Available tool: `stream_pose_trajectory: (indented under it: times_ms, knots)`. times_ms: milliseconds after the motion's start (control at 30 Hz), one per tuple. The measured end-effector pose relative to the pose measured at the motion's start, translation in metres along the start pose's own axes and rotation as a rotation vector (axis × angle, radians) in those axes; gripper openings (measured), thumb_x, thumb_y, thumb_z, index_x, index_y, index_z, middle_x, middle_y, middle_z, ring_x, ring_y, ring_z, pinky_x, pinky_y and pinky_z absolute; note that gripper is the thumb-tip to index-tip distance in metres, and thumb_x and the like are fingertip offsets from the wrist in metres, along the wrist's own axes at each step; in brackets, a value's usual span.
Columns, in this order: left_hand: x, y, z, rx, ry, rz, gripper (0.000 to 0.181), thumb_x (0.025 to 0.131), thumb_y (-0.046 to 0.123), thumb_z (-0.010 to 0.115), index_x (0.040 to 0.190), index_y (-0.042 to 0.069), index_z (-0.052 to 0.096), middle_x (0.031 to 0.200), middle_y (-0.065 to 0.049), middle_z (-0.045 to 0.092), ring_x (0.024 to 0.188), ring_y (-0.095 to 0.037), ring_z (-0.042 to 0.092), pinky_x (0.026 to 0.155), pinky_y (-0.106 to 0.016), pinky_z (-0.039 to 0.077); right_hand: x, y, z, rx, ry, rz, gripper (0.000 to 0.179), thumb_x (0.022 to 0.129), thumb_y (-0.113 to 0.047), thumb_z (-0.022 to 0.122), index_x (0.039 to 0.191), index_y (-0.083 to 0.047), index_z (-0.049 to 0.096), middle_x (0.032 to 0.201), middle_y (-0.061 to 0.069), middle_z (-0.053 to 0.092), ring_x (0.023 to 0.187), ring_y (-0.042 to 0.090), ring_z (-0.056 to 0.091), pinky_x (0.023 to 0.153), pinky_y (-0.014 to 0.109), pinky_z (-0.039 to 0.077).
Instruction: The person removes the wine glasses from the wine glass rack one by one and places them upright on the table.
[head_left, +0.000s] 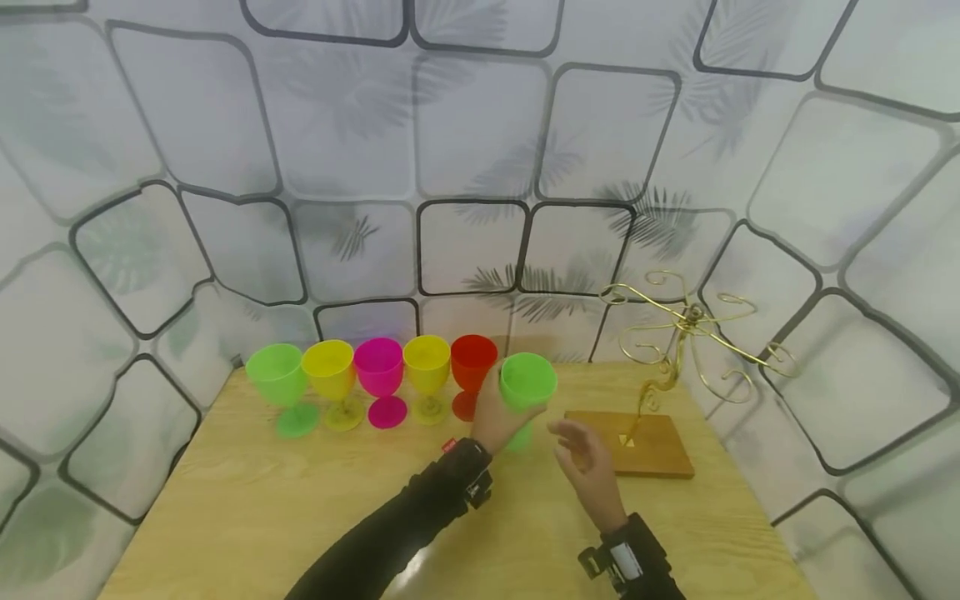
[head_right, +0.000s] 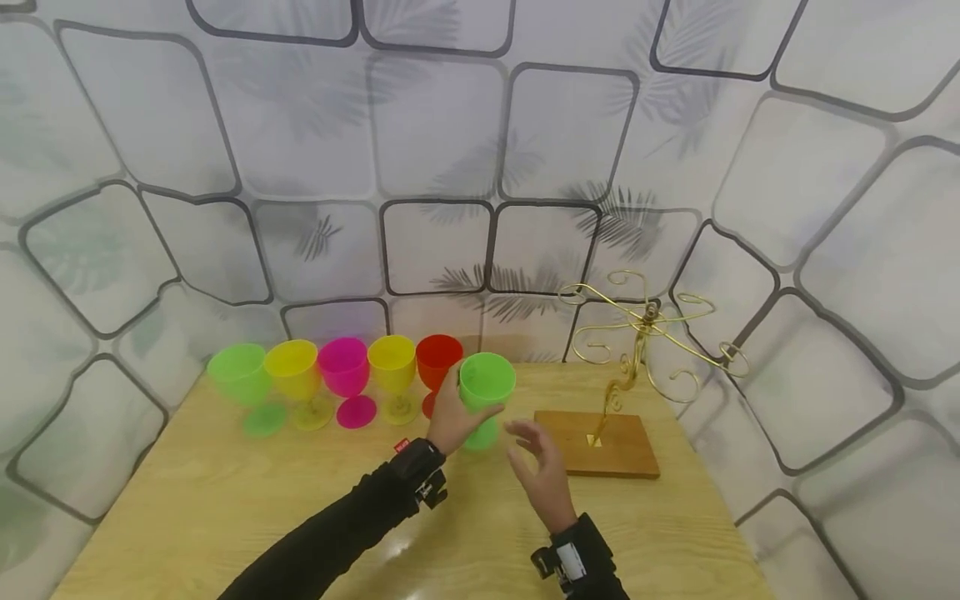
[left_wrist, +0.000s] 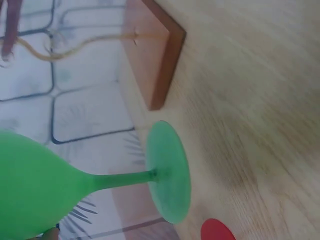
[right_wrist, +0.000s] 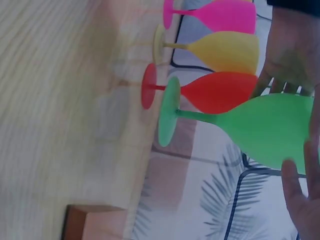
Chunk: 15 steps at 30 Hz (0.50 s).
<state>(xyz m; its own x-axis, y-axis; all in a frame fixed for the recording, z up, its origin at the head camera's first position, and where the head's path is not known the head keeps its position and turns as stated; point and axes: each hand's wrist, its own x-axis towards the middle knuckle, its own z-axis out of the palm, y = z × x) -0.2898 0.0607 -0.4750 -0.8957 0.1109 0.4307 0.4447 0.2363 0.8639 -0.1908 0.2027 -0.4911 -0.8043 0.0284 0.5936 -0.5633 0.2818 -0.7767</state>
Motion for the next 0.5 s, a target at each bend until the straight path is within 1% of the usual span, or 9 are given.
stream_pose_trajectory:
  times_ms: [67,167,233,300,400,500]
  knots:
    - [0.007,-0.008,0.011,0.009,0.019,0.027,0.083,0.065,0.028,0.082,0.133,0.004,0.042,0.126,-0.014,0.056,0.111,-0.026,0.056,0.098,-0.046,0.048,-0.006,0.003,-0.005,-0.037,-0.008,0.011,0.030,0.085,0.009,0.056,0.115,0.008,0.055,0.104,0.029,0.064,0.096,0.005,0.062,0.078,0.018,0.054]
    - [0.016,-0.019,0.025,0.031,0.035,0.050,0.084,0.065,0.026,0.083,0.133,0.001,0.041,0.125,-0.017,0.056,0.111,-0.029,0.055,0.098,-0.048,0.048,-0.013,0.009,-0.010,-0.062,-0.035,0.028,0.026,0.087,0.006,0.055,0.113,0.006,0.057,0.097,0.025,0.067,0.088,0.010,0.065,0.069,0.019,0.053]
    - [0.020,-0.026,0.032,0.047,0.048,0.050,0.085,0.065,0.026,0.083,0.133,0.000,0.040,0.124,-0.018,0.055,0.111,-0.031,0.055,0.098,-0.049,0.048,-0.018,0.013,-0.013,-0.046,-0.053,0.031,0.025,0.087,0.006,0.054,0.112,0.007,0.056,0.095,0.025,0.067,0.087,0.012,0.065,0.071,0.020,0.053]
    - [0.024,-0.032,0.039,0.052,0.059,0.030,0.086,0.065,0.025,0.083,0.134,-0.001,0.040,0.125,-0.020,0.055,0.112,-0.032,0.054,0.099,-0.049,0.047,-0.021,0.016,-0.016,-0.016,-0.063,0.024,0.024,0.088,0.007,0.052,0.112,0.010,0.055,0.094,0.026,0.066,0.087,0.012,0.065,0.075,0.018,0.052]
    - [0.029,-0.040,0.047,0.031,0.076,-0.019,0.087,0.065,0.022,0.082,0.136,0.000,0.038,0.127,-0.020,0.054,0.115,-0.032,0.053,0.101,-0.049,0.045,-0.024,0.021,-0.019,0.022,-0.065,0.007,0.024,0.088,0.008,0.051,0.111,0.012,0.054,0.092,0.025,0.066,0.088,0.010,0.065,0.081,0.015,0.052]
    - [0.035,-0.045,0.055,-0.011,0.101,-0.045,0.087,0.066,0.019,0.082,0.137,-0.002,0.037,0.128,-0.020,0.052,0.116,-0.032,0.051,0.103,-0.050,0.043,-0.024,0.025,-0.024,0.039,-0.059,-0.012,0.024,0.088,0.010,0.050,0.112,0.015,0.053,0.092,0.023,0.066,0.087,0.012,0.065,0.083,0.015,0.051]
